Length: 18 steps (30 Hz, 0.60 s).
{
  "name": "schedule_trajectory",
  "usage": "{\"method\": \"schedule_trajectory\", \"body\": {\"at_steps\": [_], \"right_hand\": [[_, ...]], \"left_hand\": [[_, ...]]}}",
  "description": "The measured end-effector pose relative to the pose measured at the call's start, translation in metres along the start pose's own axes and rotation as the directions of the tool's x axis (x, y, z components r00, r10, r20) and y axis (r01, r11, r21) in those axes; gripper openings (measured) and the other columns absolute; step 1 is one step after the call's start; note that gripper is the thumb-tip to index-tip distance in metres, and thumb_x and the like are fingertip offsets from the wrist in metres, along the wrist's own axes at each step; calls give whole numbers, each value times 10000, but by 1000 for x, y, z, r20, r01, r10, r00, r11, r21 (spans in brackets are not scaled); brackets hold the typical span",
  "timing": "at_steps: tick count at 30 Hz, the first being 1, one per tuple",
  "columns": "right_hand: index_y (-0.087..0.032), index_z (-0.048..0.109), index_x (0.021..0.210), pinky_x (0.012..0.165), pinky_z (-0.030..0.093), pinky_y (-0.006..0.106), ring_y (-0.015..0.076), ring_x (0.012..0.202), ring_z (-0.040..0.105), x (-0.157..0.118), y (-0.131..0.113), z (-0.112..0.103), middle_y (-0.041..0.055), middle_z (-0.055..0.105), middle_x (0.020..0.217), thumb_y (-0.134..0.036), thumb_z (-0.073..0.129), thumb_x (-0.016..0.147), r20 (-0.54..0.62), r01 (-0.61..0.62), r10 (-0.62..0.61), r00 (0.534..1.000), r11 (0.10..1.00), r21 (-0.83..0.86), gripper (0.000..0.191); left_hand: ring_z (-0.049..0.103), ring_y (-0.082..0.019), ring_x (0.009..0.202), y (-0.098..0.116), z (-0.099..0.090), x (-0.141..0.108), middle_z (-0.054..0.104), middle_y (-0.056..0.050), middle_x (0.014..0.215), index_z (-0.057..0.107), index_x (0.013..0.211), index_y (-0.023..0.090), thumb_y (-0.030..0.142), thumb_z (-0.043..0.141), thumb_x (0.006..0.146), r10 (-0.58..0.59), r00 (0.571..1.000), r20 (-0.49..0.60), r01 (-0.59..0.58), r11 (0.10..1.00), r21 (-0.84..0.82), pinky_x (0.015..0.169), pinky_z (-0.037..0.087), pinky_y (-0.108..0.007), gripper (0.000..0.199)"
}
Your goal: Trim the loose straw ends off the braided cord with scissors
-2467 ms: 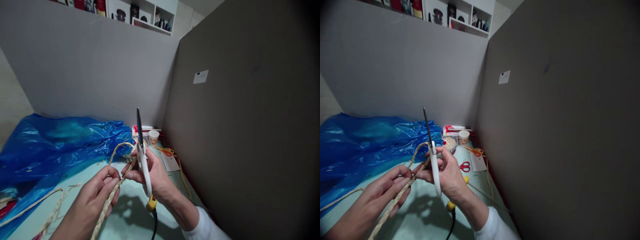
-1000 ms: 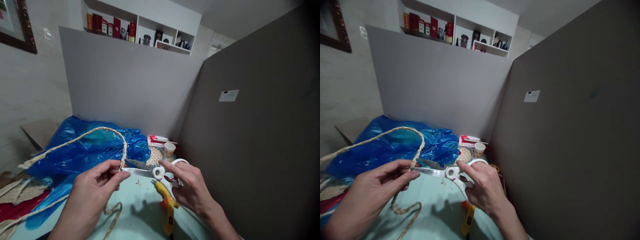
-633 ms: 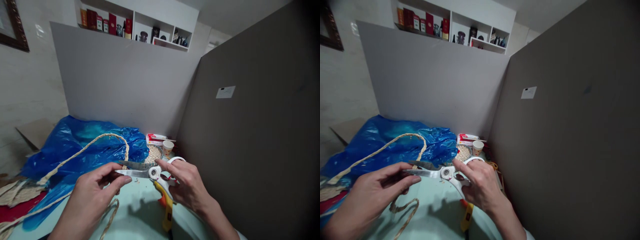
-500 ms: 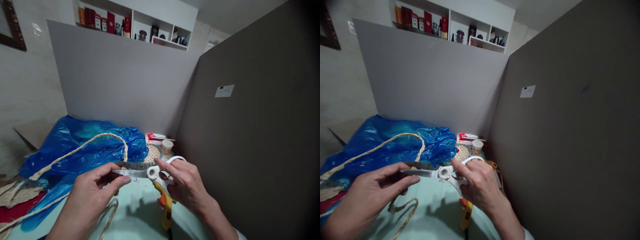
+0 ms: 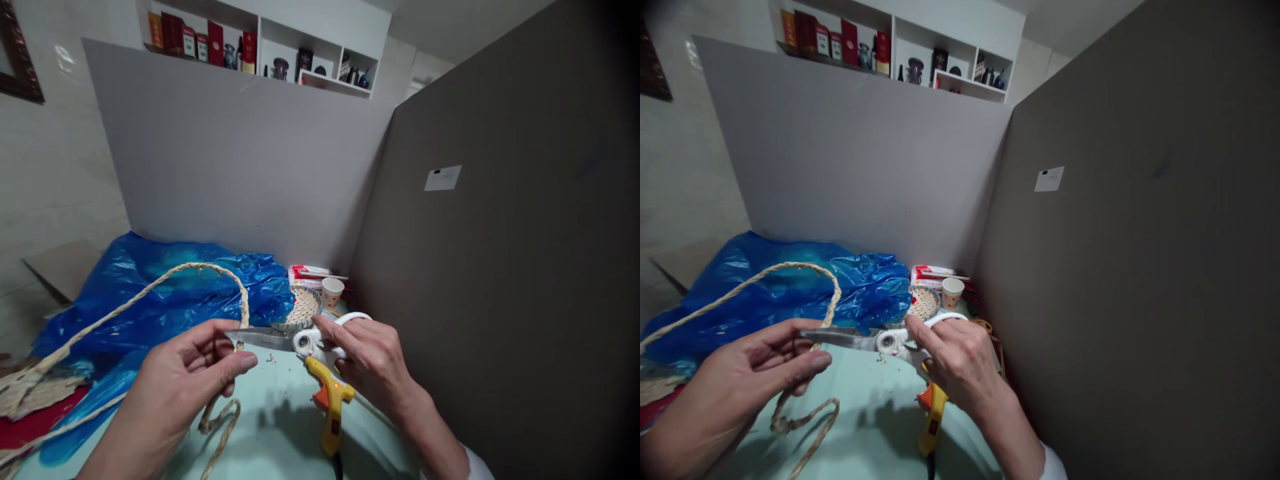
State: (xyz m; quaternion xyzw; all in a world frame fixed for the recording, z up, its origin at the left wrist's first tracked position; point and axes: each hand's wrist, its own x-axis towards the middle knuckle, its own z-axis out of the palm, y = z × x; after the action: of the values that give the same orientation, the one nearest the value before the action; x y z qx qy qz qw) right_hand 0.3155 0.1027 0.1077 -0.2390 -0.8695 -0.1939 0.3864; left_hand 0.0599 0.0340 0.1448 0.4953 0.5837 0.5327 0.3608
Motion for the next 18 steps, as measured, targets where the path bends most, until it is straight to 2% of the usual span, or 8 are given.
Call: {"method": "schedule_trajectory", "body": {"at_steps": [4,6,9,12,15,18], "right_hand": [[-198,641,1281,611,467,251,149,623,644,-1,1,2,4,753,768,35,478,689,-51,-53,57,997,996,75,657],[-212,618,1321,601,473,233,137,632,662,-3,3,4,8,782,832,35,485,695,-76,-79,91,993,985,152,686],[-220,608,1339,587,466,234,135,621,644,-4,7,6,0,778,827,36,479,683,-78,-55,71,994,980,191,716],[-210,633,1296,585,446,243,137,595,590,-2,9,3,-14,728,750,37,467,670,-88,-13,27,996,988,151,693],[-178,675,1217,558,405,261,147,570,523,4,7,-2,-5,647,682,13,494,734,-110,6,0,994,998,55,550],[-166,680,1198,553,386,273,155,567,495,8,4,-4,-7,600,658,-20,517,798,-82,29,-27,996,999,31,456]], "left_hand": [[520,-128,424,-4,-2,-2,586,53,508,767,769,231,493,902,528,56,998,-12,-56,998,-25,395,418,-229,381],[549,-133,453,-4,0,-6,607,48,540,762,775,232,475,902,545,66,997,-49,-68,997,-35,420,443,-231,363],[560,-130,472,-3,3,-10,620,51,573,762,815,236,458,899,552,58,992,-116,-64,997,-52,435,455,-227,370],[550,-115,463,0,4,-12,619,60,583,760,864,239,447,903,548,51,989,-139,-60,996,-61,419,434,-208,405],[542,-114,452,0,3,-12,600,67,558,753,875,232,445,904,554,66,988,-140,-75,995,-61,406,424,-204,414],[537,-118,450,0,3,-13,610,59,564,760,895,223,433,901,555,69,989,-129,-76,996,-51,404,433,-213,424]]}}
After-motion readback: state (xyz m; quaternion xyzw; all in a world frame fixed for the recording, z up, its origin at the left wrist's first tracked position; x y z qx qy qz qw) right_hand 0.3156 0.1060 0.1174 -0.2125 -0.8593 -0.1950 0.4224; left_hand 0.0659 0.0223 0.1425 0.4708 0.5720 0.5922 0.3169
